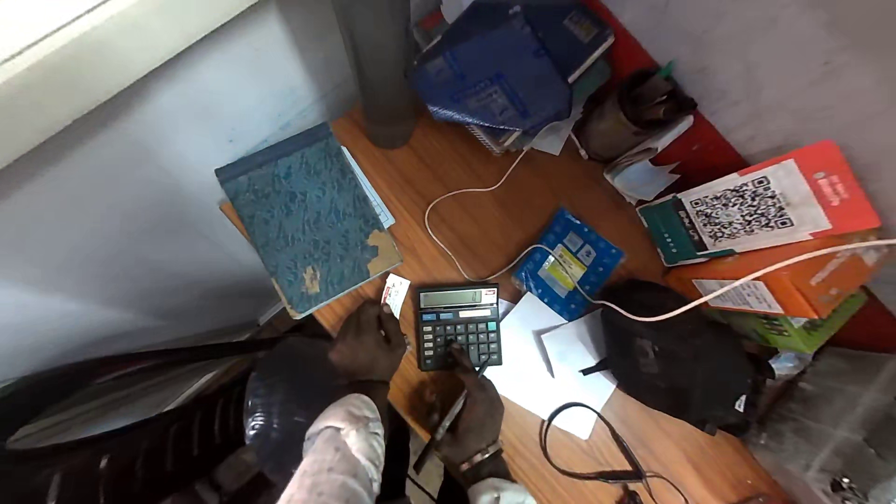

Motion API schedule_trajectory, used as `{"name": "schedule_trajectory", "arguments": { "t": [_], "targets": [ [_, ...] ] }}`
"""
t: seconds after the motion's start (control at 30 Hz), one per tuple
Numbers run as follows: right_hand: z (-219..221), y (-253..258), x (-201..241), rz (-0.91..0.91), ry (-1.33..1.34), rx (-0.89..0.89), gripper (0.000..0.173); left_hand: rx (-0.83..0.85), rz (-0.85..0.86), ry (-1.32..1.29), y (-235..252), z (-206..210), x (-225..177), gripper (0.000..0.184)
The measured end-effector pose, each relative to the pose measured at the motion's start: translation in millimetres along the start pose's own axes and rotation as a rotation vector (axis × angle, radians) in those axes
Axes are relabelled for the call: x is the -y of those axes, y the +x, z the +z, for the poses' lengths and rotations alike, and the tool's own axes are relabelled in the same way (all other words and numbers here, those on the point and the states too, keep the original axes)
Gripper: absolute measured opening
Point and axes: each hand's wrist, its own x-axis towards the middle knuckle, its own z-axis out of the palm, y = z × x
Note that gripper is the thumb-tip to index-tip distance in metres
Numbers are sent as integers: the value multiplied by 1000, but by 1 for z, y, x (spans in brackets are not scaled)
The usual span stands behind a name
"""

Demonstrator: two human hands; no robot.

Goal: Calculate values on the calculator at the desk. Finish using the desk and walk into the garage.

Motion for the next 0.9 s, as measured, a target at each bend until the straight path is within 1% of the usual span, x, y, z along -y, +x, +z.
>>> {"name": "schedule_trajectory", "arguments": {
  "t": [0.07, 0.13, 0.37, 0.43, 0.53, 0.63, 0.8, 0.9],
  "targets": [
    [2, 0, 1, -25, -28, 4, 50, 14, 2, -7, 0, -1, 1, 37],
    [1, 5, 5, -10, -57, 27, 56, -12, 10, 6, -1, 0, 1, 36],
    [3, 6, 8, -21, -139, 26, 55, -33, 10, 13, -2, 3, 2, 38],
    [1, 3, 7, -46, -108, 15, 53, -35, 12, 18, -2, 3, 2, 38],
    [2, -6, -4, -143, 26, -100, 47, -25, 11, 20, -2, 3, 2, 39],
    [7, -13, -11, -214, 114, -173, 43, -42, 15, 23, -2, 4, 4, 38],
    [7, -12, -8, -229, 69, -177, 41, -56, 16, 24, -1, 5, 3, 38],
    [7, -9, -6, -218, 16, -141, 45, -38, 13, 21, 0, 4, 4, 38]
  ]
}}
